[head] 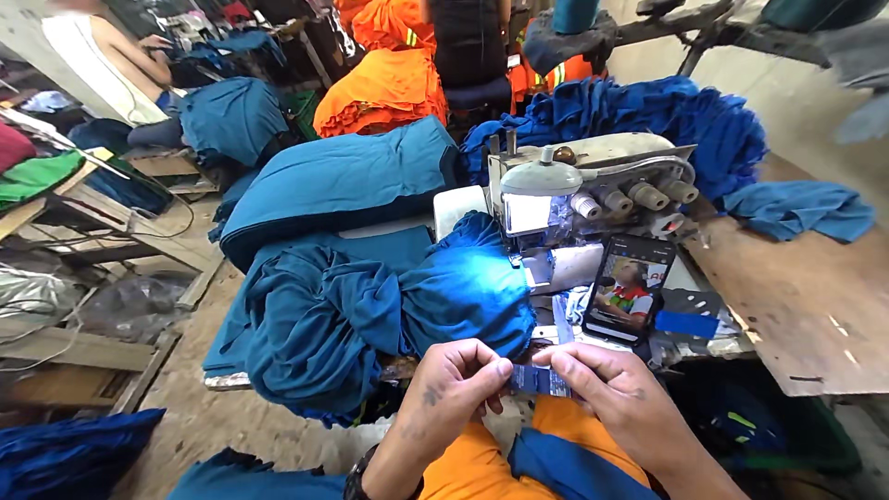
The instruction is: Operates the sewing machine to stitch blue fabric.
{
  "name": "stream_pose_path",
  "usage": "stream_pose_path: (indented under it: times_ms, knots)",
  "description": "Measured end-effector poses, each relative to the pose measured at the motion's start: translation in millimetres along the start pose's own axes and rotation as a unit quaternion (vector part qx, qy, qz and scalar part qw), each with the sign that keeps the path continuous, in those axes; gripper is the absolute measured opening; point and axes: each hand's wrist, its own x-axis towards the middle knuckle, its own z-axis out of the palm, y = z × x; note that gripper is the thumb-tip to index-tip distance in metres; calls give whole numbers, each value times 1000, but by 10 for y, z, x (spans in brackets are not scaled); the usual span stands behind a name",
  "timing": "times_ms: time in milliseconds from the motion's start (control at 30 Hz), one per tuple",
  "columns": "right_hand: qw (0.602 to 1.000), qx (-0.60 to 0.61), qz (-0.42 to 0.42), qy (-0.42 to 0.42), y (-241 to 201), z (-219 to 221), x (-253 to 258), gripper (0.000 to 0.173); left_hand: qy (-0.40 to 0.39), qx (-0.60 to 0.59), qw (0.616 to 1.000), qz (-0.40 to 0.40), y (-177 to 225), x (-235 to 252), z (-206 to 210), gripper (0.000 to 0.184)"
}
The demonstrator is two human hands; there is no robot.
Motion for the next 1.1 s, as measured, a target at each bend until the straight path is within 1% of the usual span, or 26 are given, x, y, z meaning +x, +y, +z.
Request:
stream_pose_path:
  times_ms: [67,100,133,167,233,267,300,367,400,467,533,733,900,1033,1100]
  knots:
    - [998,-40,-36,-15,24,-40,-8,28,12,20,1000,13,-8,13,2,18]
    - [994,-88,-63,-22,46,-58,-15,32,19,36,999,19,-12,23,5,18]
    - [983,-152,-98,-19,73,-70,-18,33,27,56,998,25,-15,38,10,18]
    - [967,-216,-136,-9,93,-80,-14,30,37,86,995,35,-12,57,21,18]
    - [931,-302,-201,22,110,-119,51,20,74,193,975,79,23,126,63,18]
    - [917,-326,-228,41,103,-154,118,15,104,270,950,118,49,182,95,18]
    - [904,-342,-251,61,90,-194,206,13,136,348,914,157,80,256,128,19]
    - [876,-380,-283,95,77,-279,442,14,172,465,840,218,179,466,176,19]
    - [863,-397,-292,107,100,-319,575,16,180,509,809,232,230,588,188,19]
    - [848,-424,-296,114,186,-394,814,18,184,570,770,222,296,808,200,21]
    - [841,-438,-295,118,251,-429,979,18,187,599,750,210,318,961,192,20]
    - [841,-433,-289,146,325,-389,1157,18,195,608,746,190,286,1142,120,19]
    - [850,-423,-282,138,343,-394,1142,17,186,588,761,200,218,1117,68,21]
    - [849,-427,-272,149,352,-364,1154,17,191,586,759,209,176,1175,38,22]
    - [852,-425,-271,140,358,-375,1142,18,179,587,760,214,228,1156,57,22]
